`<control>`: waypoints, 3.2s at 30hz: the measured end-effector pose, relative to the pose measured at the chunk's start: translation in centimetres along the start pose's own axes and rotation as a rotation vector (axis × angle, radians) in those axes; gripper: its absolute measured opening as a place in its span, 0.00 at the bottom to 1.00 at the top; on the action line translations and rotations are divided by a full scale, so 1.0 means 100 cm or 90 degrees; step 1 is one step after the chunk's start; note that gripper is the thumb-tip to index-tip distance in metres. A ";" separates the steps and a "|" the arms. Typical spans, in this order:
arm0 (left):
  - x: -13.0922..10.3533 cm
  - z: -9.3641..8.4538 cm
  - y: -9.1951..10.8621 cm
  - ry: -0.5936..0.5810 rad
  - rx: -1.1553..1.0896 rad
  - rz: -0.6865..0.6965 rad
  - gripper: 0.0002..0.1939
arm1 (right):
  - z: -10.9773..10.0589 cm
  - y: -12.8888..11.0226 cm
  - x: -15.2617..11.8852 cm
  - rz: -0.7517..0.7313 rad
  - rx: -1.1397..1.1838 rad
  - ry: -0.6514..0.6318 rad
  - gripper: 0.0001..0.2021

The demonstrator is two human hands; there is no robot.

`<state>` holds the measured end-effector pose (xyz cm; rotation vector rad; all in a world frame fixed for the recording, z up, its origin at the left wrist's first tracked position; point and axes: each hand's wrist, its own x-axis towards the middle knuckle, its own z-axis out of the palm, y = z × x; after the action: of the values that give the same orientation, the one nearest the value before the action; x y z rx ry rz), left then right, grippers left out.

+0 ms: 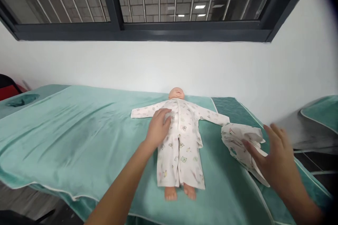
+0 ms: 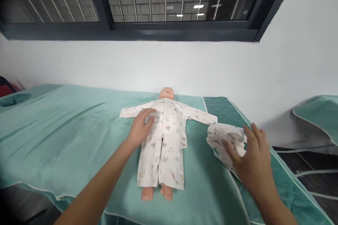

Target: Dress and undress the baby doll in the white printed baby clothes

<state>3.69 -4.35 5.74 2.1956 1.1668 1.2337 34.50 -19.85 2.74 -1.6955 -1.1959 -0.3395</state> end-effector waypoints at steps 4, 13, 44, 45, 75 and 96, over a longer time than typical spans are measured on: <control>0.069 0.023 -0.017 -0.060 0.018 -0.028 0.17 | 0.050 -0.061 0.015 -0.086 0.145 -0.082 0.23; 0.098 0.056 -0.047 -0.081 -0.097 -0.052 0.19 | 0.215 -0.100 0.083 0.079 0.390 -0.336 0.15; 0.075 0.038 -0.036 -0.110 -0.185 -0.132 0.08 | 0.188 -0.094 0.048 0.076 0.459 -0.285 0.09; 0.074 0.037 -0.037 -0.118 -0.189 -0.135 0.08 | 0.188 -0.094 0.049 0.069 0.458 -0.284 0.10; 0.073 0.041 -0.030 -0.144 -0.119 0.009 0.12 | 0.189 -0.095 0.049 0.118 0.518 -0.275 0.04; 0.071 0.005 -0.035 -0.376 -0.218 -0.032 0.10 | 0.169 -0.082 0.061 -0.008 0.501 -0.531 0.03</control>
<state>4.39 3.45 6.92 2.0401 0.7050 0.6269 25.61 -2.24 3.59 -1.1100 -1.6260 0.8269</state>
